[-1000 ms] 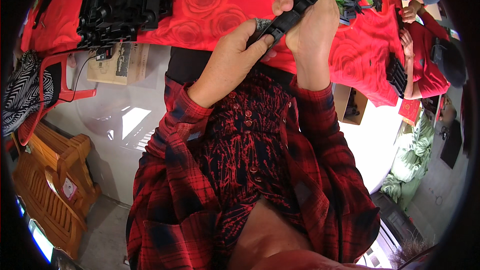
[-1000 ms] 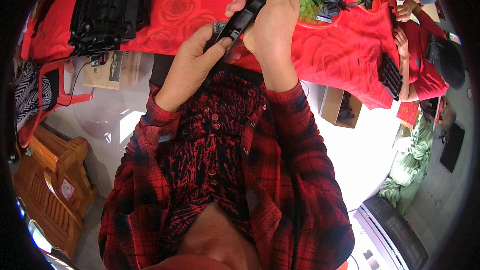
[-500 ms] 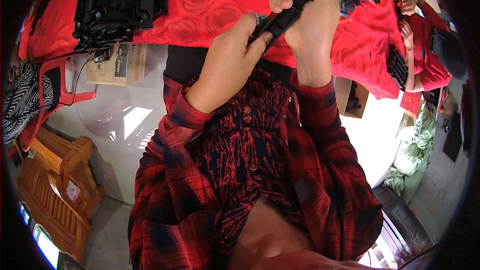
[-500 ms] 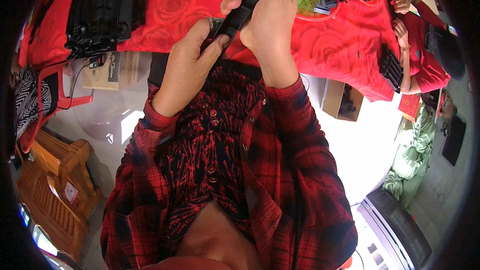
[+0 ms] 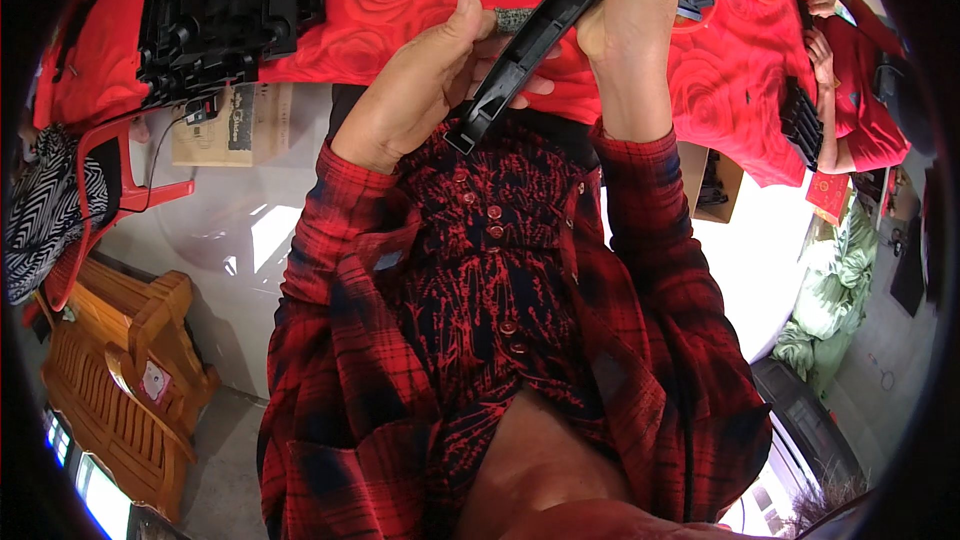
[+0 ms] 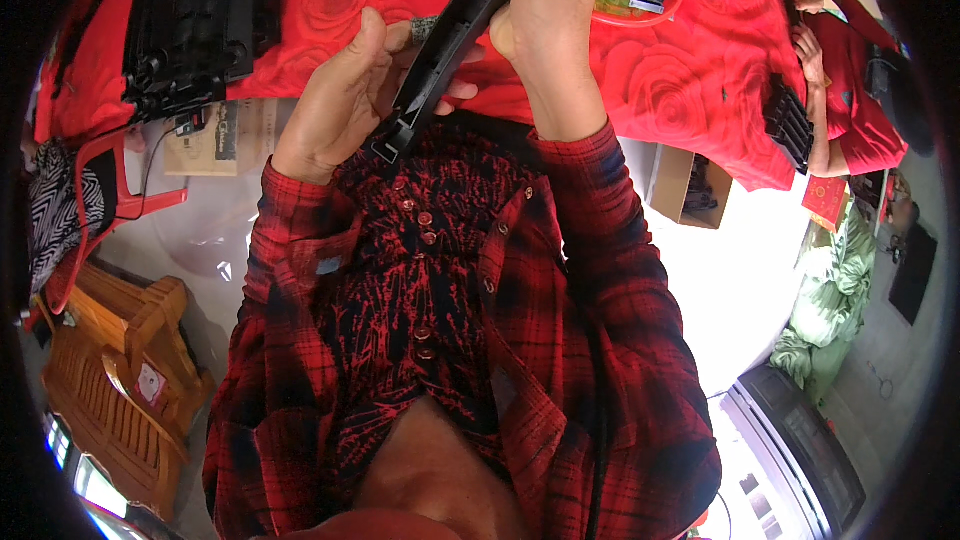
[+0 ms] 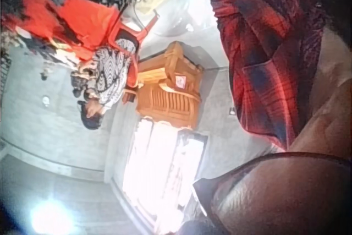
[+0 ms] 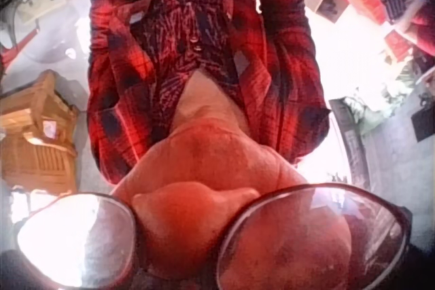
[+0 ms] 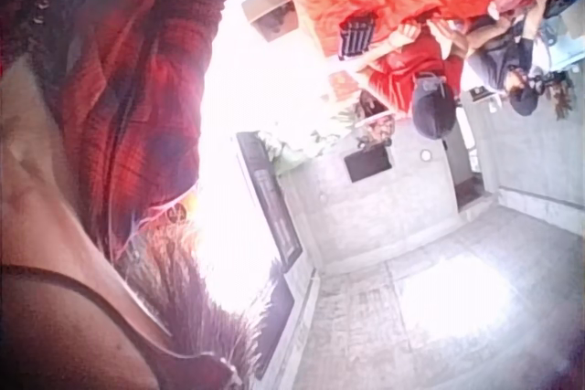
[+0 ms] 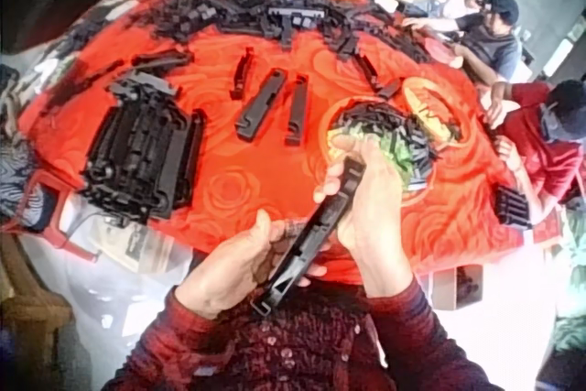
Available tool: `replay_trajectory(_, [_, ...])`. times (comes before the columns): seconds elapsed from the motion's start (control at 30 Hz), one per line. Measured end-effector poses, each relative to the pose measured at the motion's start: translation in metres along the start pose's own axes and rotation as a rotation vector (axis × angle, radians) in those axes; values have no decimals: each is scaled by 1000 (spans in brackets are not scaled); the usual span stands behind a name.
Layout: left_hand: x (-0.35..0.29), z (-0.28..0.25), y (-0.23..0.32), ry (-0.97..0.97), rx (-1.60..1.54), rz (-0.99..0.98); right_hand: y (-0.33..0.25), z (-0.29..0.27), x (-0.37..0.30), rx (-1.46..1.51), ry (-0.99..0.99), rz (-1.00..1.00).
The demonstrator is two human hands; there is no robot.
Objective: The person inserts small components into plastic housing units by hand for assembly.
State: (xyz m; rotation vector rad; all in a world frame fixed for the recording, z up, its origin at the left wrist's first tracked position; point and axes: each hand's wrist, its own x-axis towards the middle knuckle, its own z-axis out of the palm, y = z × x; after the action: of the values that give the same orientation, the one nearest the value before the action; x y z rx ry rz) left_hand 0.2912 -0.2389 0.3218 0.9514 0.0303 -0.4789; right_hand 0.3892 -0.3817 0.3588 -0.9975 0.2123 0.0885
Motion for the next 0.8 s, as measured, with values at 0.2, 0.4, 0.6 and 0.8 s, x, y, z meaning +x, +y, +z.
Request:
replay_trajectory(0.2, [-1, -2, 5, -65, 3, 13, -1, -5, 3, 2, -45, -19])
replay_trajectory(0.4, [-7, -4, 6, -68, 53, 39, -2, 0, -1, 16, -46, -18])
replay_trajectory(0.6, [-8, -1, -3, 16, 267, 83, -2, -3, -3, 68, -185, -61])
replay_trajectory(0.8, [-6, -1, -16, 97, 321, 92, -2, -3, 1, 102, -185, -94])
